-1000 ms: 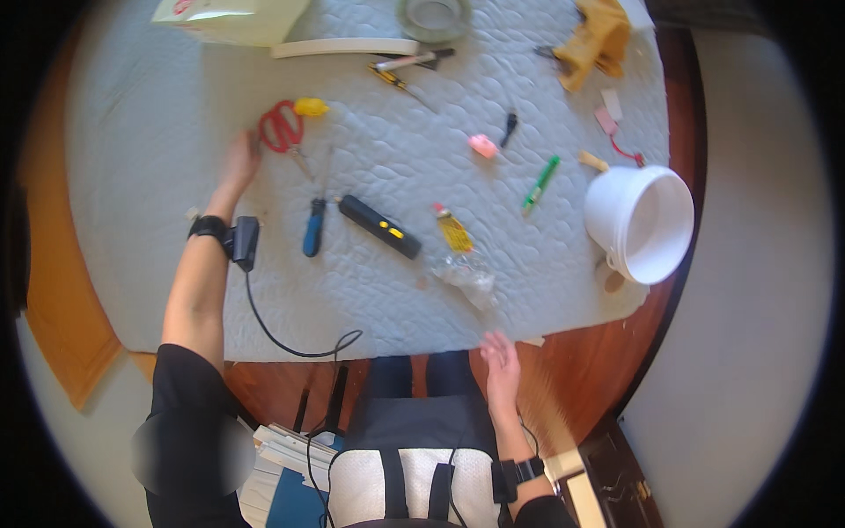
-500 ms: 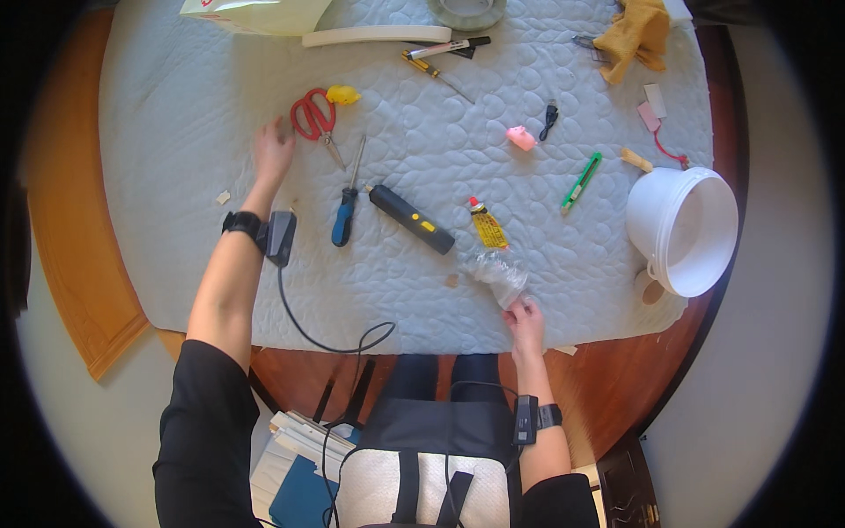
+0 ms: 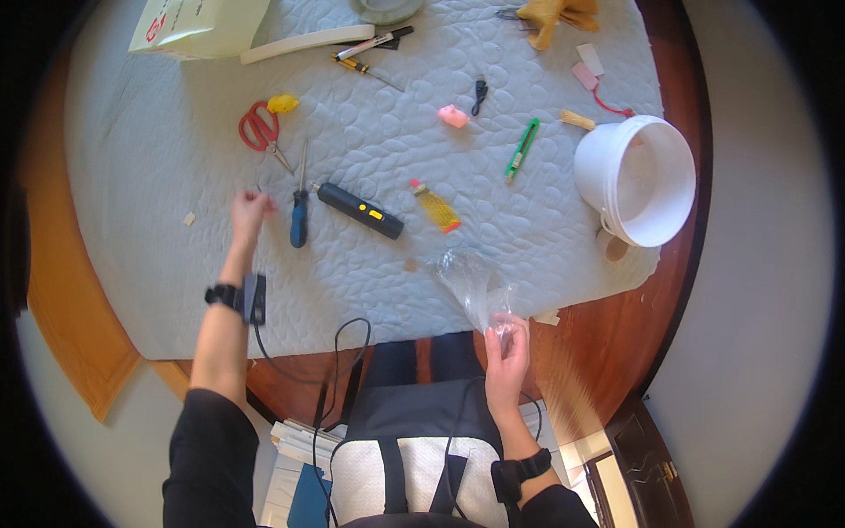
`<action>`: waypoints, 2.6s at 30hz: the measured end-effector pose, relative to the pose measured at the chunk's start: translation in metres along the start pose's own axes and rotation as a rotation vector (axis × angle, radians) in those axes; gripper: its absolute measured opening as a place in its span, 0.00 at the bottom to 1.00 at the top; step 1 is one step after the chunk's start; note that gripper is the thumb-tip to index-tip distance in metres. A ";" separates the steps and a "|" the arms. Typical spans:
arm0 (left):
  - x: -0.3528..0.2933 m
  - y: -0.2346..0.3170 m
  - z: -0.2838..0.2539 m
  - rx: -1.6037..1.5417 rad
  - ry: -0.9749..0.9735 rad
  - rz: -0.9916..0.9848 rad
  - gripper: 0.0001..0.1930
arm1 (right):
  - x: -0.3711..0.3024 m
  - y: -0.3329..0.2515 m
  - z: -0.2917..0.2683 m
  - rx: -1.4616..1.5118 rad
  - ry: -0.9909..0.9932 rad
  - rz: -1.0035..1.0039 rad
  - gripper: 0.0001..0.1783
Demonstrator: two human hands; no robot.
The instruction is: The person uses a screwdriver to remove screws from a white board, then stacks the board with other boards on a chair. They then sit on the bed and gather small hardware items into a plastic bag.
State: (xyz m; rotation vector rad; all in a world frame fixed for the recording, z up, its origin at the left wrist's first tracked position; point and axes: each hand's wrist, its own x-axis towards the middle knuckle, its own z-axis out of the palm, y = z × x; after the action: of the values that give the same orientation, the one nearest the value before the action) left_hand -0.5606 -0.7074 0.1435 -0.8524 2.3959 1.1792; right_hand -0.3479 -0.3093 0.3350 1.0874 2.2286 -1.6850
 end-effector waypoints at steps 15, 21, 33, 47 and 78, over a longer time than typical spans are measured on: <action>-0.246 0.097 0.055 -0.442 -0.697 -0.195 0.08 | 0.047 0.010 -0.045 -0.811 0.104 -0.473 0.11; -0.306 0.164 0.065 -0.628 -0.934 -0.072 0.09 | 0.050 -0.022 -0.032 -0.314 -0.262 -0.229 0.23; -0.331 0.184 0.091 0.110 -0.476 0.700 0.16 | 0.005 -0.041 -0.012 -0.278 -0.123 -0.316 0.38; -0.287 0.135 0.118 0.092 -0.606 0.710 0.20 | 0.056 0.038 0.007 -0.558 -0.023 -0.591 0.42; -0.151 0.068 0.181 -0.153 -0.187 -0.310 0.27 | 0.057 0.022 -0.023 -0.577 -0.287 -0.306 0.30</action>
State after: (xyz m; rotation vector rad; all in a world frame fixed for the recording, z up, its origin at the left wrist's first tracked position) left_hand -0.4827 -0.4755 0.1559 -1.0647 1.9610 1.2642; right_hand -0.3691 -0.2607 0.2971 0.3621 2.5226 -1.0612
